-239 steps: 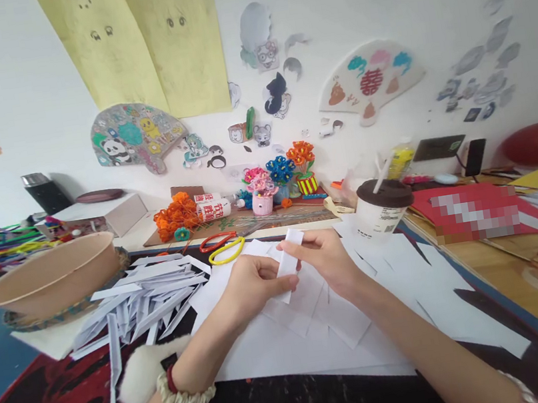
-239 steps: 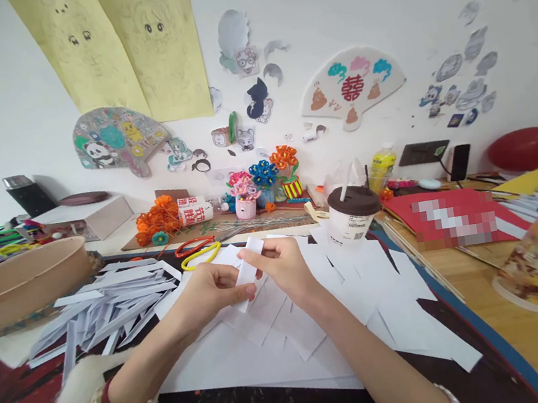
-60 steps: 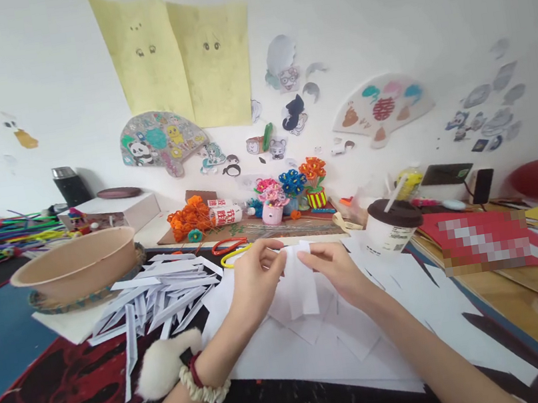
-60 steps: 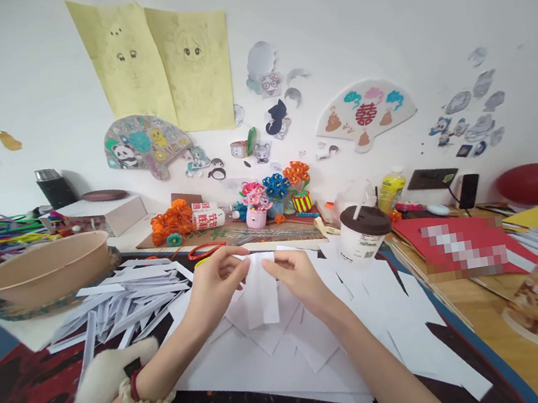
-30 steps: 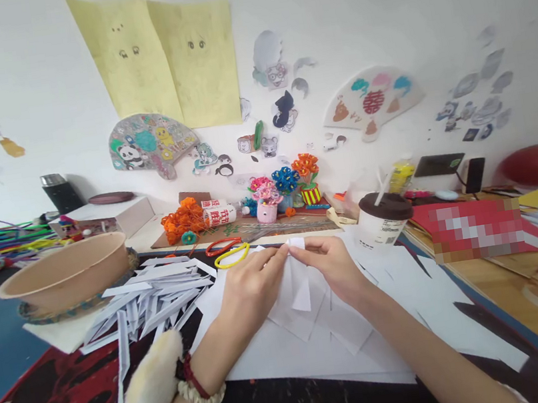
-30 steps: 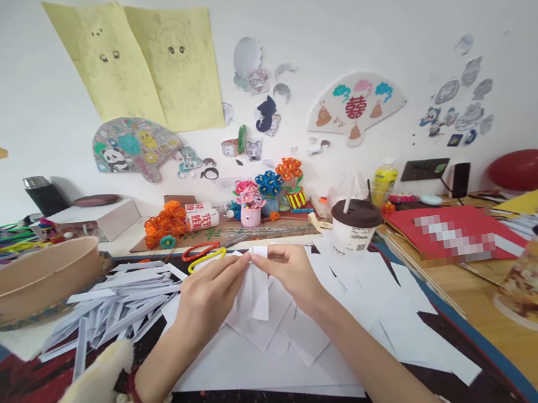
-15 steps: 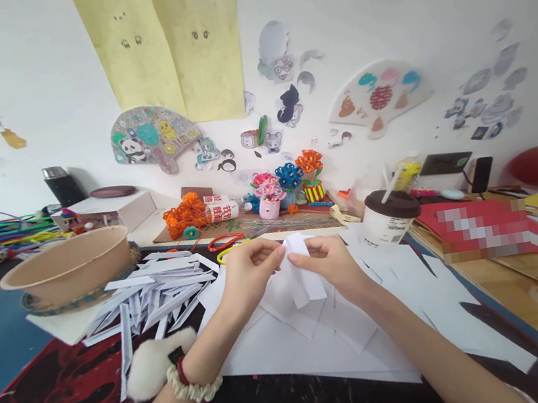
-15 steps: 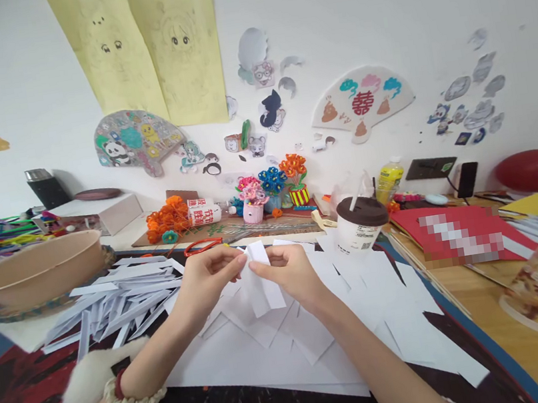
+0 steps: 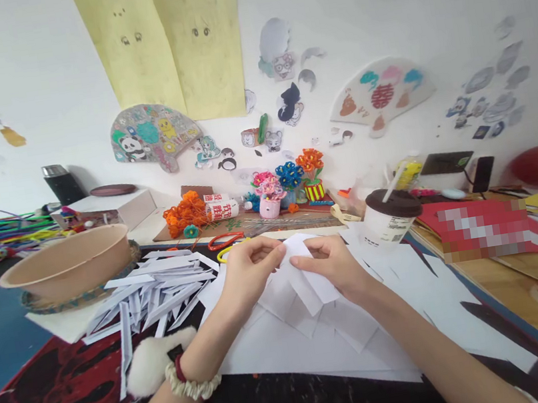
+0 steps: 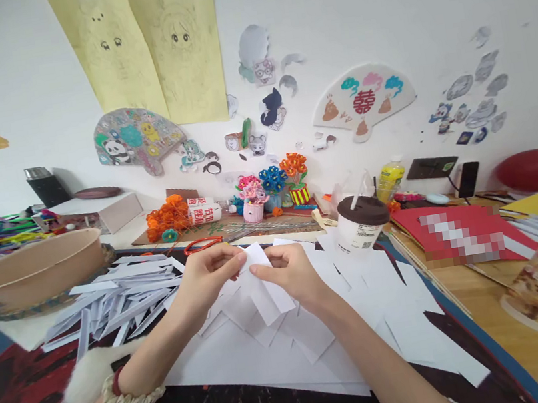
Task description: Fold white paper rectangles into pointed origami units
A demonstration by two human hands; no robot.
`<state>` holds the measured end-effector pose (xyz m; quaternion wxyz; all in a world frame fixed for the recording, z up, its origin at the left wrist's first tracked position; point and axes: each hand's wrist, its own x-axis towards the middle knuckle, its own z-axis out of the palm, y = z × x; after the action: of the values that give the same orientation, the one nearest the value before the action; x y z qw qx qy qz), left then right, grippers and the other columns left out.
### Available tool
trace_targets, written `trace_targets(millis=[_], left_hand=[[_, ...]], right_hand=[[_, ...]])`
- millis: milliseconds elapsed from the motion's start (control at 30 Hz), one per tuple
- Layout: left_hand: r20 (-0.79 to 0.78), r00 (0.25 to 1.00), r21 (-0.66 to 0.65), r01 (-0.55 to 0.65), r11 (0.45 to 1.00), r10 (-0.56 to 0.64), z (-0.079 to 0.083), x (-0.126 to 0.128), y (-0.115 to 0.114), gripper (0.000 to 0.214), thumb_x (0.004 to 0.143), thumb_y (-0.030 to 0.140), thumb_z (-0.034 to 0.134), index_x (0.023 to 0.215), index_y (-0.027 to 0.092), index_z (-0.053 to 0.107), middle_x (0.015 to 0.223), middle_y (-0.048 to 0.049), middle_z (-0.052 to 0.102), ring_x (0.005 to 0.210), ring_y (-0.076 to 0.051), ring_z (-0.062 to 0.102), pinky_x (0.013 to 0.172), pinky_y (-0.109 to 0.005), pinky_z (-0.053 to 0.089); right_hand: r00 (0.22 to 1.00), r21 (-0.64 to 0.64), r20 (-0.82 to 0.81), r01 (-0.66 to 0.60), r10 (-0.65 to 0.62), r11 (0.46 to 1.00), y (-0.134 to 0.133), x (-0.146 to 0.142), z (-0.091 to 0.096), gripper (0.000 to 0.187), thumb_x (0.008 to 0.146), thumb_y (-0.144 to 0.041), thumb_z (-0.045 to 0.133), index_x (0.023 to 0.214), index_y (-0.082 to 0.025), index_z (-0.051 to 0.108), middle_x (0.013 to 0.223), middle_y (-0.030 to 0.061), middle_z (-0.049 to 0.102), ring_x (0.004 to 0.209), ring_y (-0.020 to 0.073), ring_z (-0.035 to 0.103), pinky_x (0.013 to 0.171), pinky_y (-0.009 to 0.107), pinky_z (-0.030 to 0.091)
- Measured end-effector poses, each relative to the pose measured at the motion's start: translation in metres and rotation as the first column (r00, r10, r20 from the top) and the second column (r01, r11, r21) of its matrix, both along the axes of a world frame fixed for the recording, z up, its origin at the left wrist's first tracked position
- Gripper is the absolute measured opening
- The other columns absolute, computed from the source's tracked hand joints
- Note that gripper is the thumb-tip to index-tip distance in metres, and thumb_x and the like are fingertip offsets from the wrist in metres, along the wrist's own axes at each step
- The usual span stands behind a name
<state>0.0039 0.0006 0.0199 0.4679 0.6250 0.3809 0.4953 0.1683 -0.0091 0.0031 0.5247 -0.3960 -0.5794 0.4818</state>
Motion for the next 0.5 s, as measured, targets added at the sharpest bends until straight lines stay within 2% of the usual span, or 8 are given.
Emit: trace_targets(millis=[100,267,367,433,500], left_hand=[[0.034,0.999,-0.025,-0.027,0.999,0.028,-0.0006,0.0005,-0.0010,0.019,0.072,0.031,0.071,0.073,0.013,0.068,0.063,-0.0007,0.062,0.056,-0.009,0.052,0.052,-0.019,0.042],[0.024,0.997,0.001,-0.073,0.997,0.073,-0.0012,0.0017,-0.0016,0.019,0.073,0.031,0.070,0.074,0.012,0.068,0.064,-0.0018,0.063,0.056,-0.010,0.053,0.053,-0.020,0.042],[-0.006,0.996,0.041,-0.089,0.995,0.089,-0.0028,0.0026,-0.0016,0.019,0.074,0.031,0.069,0.075,0.012,0.068,0.066,-0.0024,0.064,0.057,-0.010,0.054,0.053,-0.020,0.042],[-0.036,0.995,0.068,-0.088,0.994,0.091,-0.0039,0.0028,-0.0015,0.018,0.075,0.031,0.068,0.075,0.013,0.067,0.066,-0.0022,0.064,0.058,-0.011,0.054,0.053,-0.021,0.043],[-0.067,0.995,0.092,-0.071,0.993,0.077,-0.0043,0.0027,-0.0015,0.018,0.077,0.031,0.066,0.076,0.013,0.067,0.066,-0.0018,0.063,0.058,-0.011,0.055,0.054,-0.022,0.044]], right_hand=[[1.000,0.006,-0.001,-0.022,0.022,1.000,-0.0002,0.0002,0.0005,0.028,0.067,-0.037,0.080,0.055,-0.019,0.062,0.055,0.0000,0.058,0.060,0.0180,0.059,0.052,0.028,0.045],[0.992,-0.055,-0.054,-0.114,0.111,0.992,0.0005,0.0013,-0.0010,0.022,0.065,-0.034,0.082,0.075,-0.018,0.070,0.073,0.0020,0.067,0.065,0.0166,0.061,0.057,0.027,0.047],[0.996,-0.043,-0.048,-0.079,0.077,0.996,0.0005,0.0010,-0.0016,0.021,0.067,-0.034,0.081,0.065,-0.018,0.067,0.064,0.0000,0.063,0.058,0.0141,0.057,0.053,0.025,0.045],[0.998,-0.021,-0.044,-0.050,0.049,0.999,0.0001,0.0005,-0.0012,0.028,0.068,-0.034,0.080,0.056,-0.018,0.061,0.056,-0.0017,0.057,0.054,0.0133,0.055,0.050,0.025,0.043],[0.998,-0.015,-0.039,-0.058,0.057,0.998,-0.0004,0.0002,-0.0001,0.029,0.070,-0.036,0.079,0.056,-0.018,0.061,0.056,-0.0017,0.057,0.056,0.0137,0.056,0.051,0.024,0.043]])
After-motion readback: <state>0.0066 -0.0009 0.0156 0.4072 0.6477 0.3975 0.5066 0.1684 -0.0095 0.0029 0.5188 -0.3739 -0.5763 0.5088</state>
